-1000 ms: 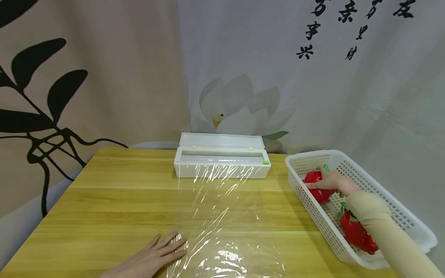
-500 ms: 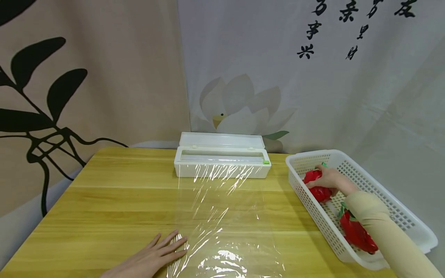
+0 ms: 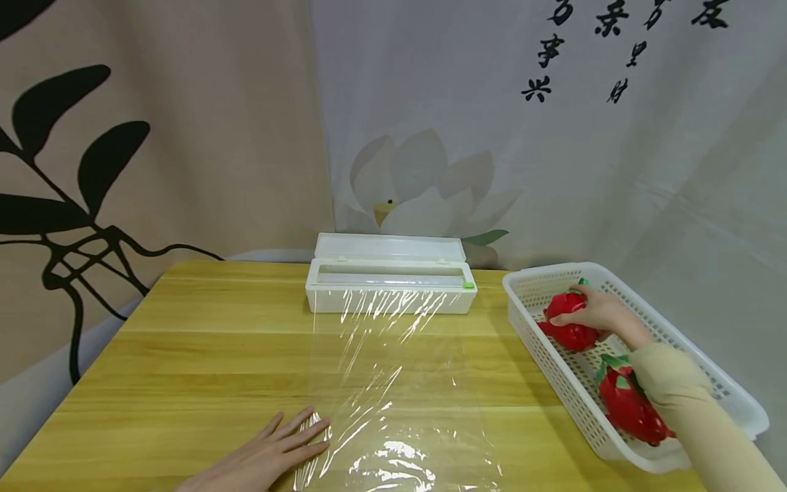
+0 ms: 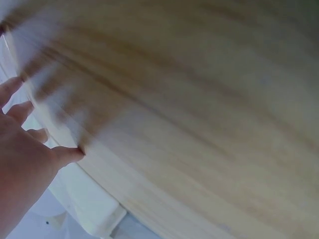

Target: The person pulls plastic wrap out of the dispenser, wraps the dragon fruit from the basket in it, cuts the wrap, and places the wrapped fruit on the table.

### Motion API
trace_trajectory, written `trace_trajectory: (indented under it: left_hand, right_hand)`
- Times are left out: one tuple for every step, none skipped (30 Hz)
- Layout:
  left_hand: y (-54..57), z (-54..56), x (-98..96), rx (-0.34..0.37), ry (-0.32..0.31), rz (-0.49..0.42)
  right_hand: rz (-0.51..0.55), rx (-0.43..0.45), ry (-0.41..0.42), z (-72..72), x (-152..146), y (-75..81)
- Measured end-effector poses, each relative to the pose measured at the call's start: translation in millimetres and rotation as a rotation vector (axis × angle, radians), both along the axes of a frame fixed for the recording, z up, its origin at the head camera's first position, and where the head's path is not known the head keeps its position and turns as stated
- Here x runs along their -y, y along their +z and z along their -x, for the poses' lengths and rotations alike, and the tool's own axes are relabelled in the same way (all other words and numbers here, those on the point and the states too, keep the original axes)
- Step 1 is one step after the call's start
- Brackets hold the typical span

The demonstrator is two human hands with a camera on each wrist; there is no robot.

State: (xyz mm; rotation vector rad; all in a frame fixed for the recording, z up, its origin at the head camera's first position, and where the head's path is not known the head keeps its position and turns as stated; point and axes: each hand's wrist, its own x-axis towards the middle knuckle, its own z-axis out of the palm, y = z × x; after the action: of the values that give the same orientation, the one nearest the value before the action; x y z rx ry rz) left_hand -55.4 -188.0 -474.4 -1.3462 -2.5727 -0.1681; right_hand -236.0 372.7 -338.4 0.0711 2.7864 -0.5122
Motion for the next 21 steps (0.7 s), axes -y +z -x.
trace_trajectory:
  left_hand:
    - [0.2, 0.0, 0.0, -0.003, 0.0, 0.002]
    - [0.3, 0.0, 0.0, -0.005, 0.0, 0.002]
    - [0.4, -0.1, 0.0, -0.005, 0.001, 0.004]
    - [0.6, -0.2, 0.0, -0.006, 0.001, 0.004]
    - [0.7, -0.1, -0.1, -0.006, 0.001, 0.005]
    - [0.9, -0.1, -0.1, -0.004, 0.001, 0.005]
    - [1.1, 0.0, -0.1, -0.004, 0.002, 0.007]
    - [1.2, 0.1, -0.1, -0.003, 0.002, 0.008]
    - [1.3, 0.2, -0.1, -0.003, 0.003, 0.009]
    - [1.4, 0.3, -0.1, -0.005, 0.003, 0.008]
    - [1.4, 0.5, -0.1, -0.008, 0.003, 0.009]
    - [1.3, 0.6, -0.1, -0.01, 0.003, 0.01]
    - [1.1, 0.7, -0.1, -0.014, 0.002, 0.009]
    - [0.9, 0.8, -0.1, -0.017, 0.002, 0.009]
    - [0.6, 0.9, -0.1, -0.019, 0.002, 0.008]
    - [0.2, 1.0, -0.1, -0.021, 0.001, 0.008]
    - [-0.2, 1.0, 0.0, -0.021, 0.001, 0.008]
    - [-0.5, 1.1, 0.0, -0.021, 0.001, 0.007]
    - [-0.7, 1.0, 0.0, -0.019, 0.001, 0.008]
    - [-0.9, 1.0, -0.1, -0.019, 0.001, 0.009]
    - [-0.9, 0.9, -0.2, -0.021, 0.002, 0.009]
  right_hand:
    - [-0.013, -0.016, -0.001, -0.8, -0.9, 1.7]
    - [-0.024, -0.03, -0.002, -1.5, -1.7, 3.3]
    - [-0.029, -0.04, -0.006, -2.2, -2.3, 4.8]
    - [-0.031, -0.052, -0.008, -2.6, -3.0, 6.3]
    - [-0.036, -0.069, -0.008, -3.1, -3.3, 8.0]
    - [-0.044, -0.087, -0.007, -3.7, -3.4, 9.7]
    - [-0.055, -0.106, -0.006, -4.4, -3.0, 11.8]
    - [-0.057, -0.124, -0.007, -5.1, -2.6, 14.1]
    - [-0.053, -0.142, -0.008, -5.9, -1.8, 16.4]
    - [-0.054, -0.16, -0.01, -6.6, -0.8, 18.7]
    - [-0.057, -0.179, -0.011, -7.2, 0.2, 21.1]
    - [-0.056, -0.193, -0.014, -7.9, 1.4, 23.7]
    - [-0.057, -0.207, -0.015, -8.7, 2.8, 26.2]
    - [-0.057, -0.221, -0.015, -9.4, 4.3, 28.5]
    - [-0.057, -0.232, -0.015, -10.2, 6.1, 30.8]
    - [-0.064, -0.246, -0.011, -11.0, 7.9, 33.0]
    - [-0.067, -0.256, -0.009, -12.1, 10.1, 35.5]
    - [-0.068, -0.265, -0.006, -13.4, 12.8, 37.9]
    - [-0.072, -0.275, -0.001, -14.7, 15.5, 40.3]
    - [-0.073, -0.282, 0.001, -15.6, 18.3, 42.5]
    - [-0.073, -0.291, 0.005, -16.5, 21.4, 44.5]
